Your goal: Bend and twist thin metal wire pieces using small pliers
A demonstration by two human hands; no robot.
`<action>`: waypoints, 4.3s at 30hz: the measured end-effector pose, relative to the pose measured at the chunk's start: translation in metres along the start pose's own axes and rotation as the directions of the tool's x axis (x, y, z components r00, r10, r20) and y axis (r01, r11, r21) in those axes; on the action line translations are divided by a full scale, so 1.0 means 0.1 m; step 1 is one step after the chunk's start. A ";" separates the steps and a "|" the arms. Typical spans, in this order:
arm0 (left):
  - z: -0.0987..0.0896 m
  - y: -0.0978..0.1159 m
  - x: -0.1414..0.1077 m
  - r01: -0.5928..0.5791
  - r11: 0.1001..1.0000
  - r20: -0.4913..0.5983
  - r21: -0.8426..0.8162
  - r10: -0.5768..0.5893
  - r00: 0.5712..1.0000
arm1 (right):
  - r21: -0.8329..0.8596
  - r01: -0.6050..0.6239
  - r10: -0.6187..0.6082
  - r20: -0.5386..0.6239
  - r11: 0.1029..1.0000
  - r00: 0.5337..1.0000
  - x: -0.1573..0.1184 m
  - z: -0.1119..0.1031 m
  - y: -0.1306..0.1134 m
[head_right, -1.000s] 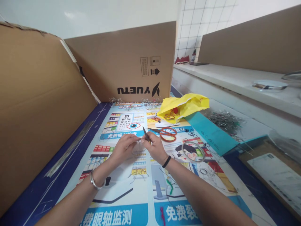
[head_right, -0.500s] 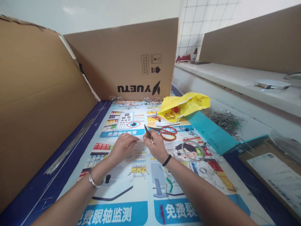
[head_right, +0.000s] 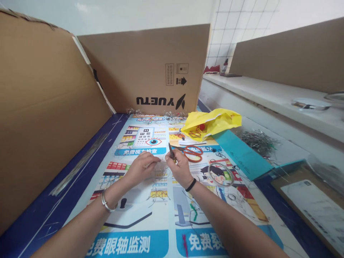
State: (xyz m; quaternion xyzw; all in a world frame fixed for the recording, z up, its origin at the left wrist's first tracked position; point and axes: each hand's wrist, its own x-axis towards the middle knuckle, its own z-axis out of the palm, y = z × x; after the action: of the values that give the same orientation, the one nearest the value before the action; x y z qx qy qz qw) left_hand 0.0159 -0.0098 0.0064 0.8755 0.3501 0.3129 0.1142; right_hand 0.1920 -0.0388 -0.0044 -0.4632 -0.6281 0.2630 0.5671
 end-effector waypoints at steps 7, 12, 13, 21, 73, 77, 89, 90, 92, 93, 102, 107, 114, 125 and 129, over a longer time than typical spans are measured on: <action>-0.02 0.02 0.01 0.025 0.999 0.033 -0.024 -0.024 0.999 | -0.035 0.065 -0.063 0.068 0.997 0.996 -0.02 0.01 -0.01; -0.03 0.05 0.02 0.064 0.997 0.077 -0.049 -0.060 0.995 | -0.060 0.093 -0.088 0.071 0.994 0.994 -0.02 0.01 -0.01; -0.03 0.06 0.02 0.068 0.996 0.083 -0.052 -0.063 0.995 | -0.062 0.093 -0.088 0.075 0.994 0.993 -0.01 0.01 -0.01; -0.01 0.03 0.00 0.091 0.994 0.111 -0.063 -0.084 0.990 | -0.047 0.109 -0.102 0.143 0.993 0.985 0.00 0.00 -0.01; -0.03 0.02 0.03 0.156 0.954 0.196 -0.254 -0.108 0.975 | 0.161 -0.094 0.047 0.273 0.983 0.961 0.03 -0.04 0.06; -0.03 0.00 0.03 0.213 0.925 0.211 -0.314 -0.150 0.966 | 0.208 -0.150 0.105 0.214 0.967 0.971 0.04 -0.03 0.05; -0.01 -0.02 0.01 0.321 0.773 0.269 -0.546 -0.201 0.942 | 0.323 -0.236 0.193 0.160 0.916 0.968 0.02 0.03 0.12; -0.01 -0.01 0.01 0.330 0.755 0.279 -0.567 -0.201 0.939 | 0.320 -0.240 0.198 0.158 0.916 0.967 0.02 0.03 0.12; 0.00 -0.01 0.01 0.357 0.716 0.302 -0.600 -0.211 0.930 | 0.312 -0.244 0.206 0.148 0.918 0.967 0.02 0.03 0.10; 0.00 0.00 0.00 0.375 0.695 0.314 -0.614 -0.221 0.923 | 0.308 -0.245 0.211 0.141 0.919 0.967 0.02 0.03 0.10; 0.02 0.04 -0.02 0.492 0.553 0.401 -0.672 -0.288 0.870 | 0.259 -0.244 0.218 0.125 0.935 0.968 0.01 0.05 0.12; 0.04 0.04 -0.02 0.496 0.558 0.389 -0.666 -0.308 0.868 | 0.146 -0.184 0.163 0.144 0.972 0.976 0.02 0.03 0.11; 0.00 0.04 0.00 0.460 0.601 0.322 -0.654 -0.330 0.887 | -0.250 0.212 -0.165 0.196 0.945 0.967 0.11 -0.10 0.05; -0.02 -0.04 0.03 0.329 0.825 0.061 -0.459 -0.340 0.939 | -0.815 0.515 -0.045 0.523 0.264 0.851 0.19 -0.27 -0.41; -0.01 -0.04 0.03 0.298 0.859 0.044 -0.417 -0.308 0.950 | -0.844 0.489 -0.002 0.501 0.222 0.866 0.18 -0.25 -0.40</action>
State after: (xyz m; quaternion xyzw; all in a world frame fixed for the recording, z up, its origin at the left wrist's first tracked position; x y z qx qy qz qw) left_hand 0.0147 -0.0046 0.0062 0.7605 0.4095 0.3694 0.3428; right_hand 0.2056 -0.0447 0.0435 -0.5362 -0.8226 -0.1779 0.0651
